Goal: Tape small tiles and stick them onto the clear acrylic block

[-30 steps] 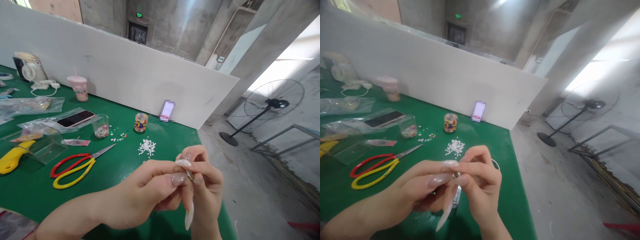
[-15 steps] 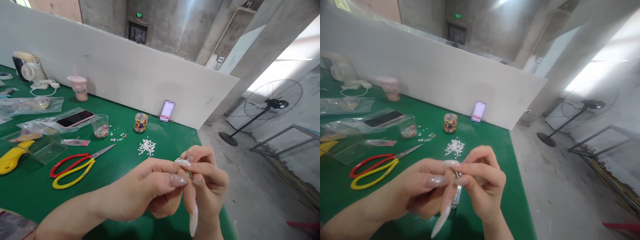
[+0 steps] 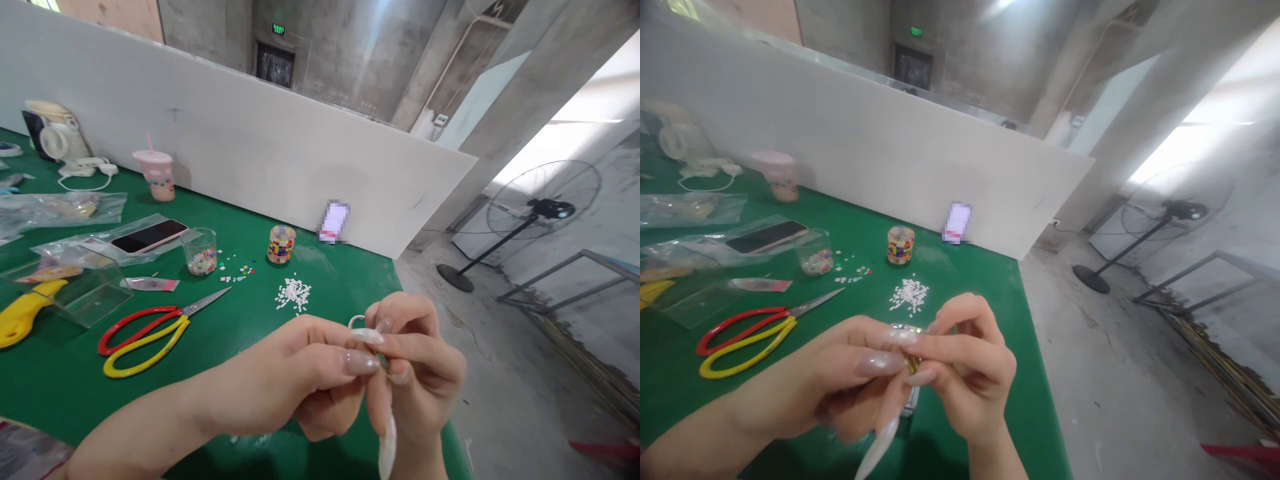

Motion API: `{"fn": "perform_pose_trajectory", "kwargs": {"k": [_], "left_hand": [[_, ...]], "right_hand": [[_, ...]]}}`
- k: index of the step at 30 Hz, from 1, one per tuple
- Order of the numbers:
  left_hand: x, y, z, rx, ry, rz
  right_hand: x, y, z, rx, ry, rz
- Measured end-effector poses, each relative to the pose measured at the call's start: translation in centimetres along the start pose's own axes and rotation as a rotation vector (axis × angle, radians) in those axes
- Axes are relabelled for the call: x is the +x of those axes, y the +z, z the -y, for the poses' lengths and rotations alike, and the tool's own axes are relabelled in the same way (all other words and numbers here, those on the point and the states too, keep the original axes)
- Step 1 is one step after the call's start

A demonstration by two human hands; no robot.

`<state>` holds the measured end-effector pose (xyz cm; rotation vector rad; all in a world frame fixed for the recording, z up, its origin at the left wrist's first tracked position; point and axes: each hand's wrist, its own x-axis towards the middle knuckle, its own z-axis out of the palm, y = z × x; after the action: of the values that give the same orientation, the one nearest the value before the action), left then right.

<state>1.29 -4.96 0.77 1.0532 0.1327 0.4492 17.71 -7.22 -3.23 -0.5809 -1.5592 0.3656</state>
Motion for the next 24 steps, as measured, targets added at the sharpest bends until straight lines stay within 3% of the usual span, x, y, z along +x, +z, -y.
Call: {"fn": "perform_pose_trajectory", "kwargs": {"k": [13,20,24], "left_hand": [[0.00,0.09,0.12,0.012,0.015,-0.009],[0.04,0.23,0.24,-0.017,0.011,-0.072],[0.17,0.29,0.42,0.007,0.022,-0.131]], "right_hand": [[0.05,0.06,0.02,-0.092,-0.054,-0.024],[0.11,0.04,0.09,-0.150,-0.126,-0.024],[0.10,0.42,0.16,-0.120,-0.041,-0.033]]}}
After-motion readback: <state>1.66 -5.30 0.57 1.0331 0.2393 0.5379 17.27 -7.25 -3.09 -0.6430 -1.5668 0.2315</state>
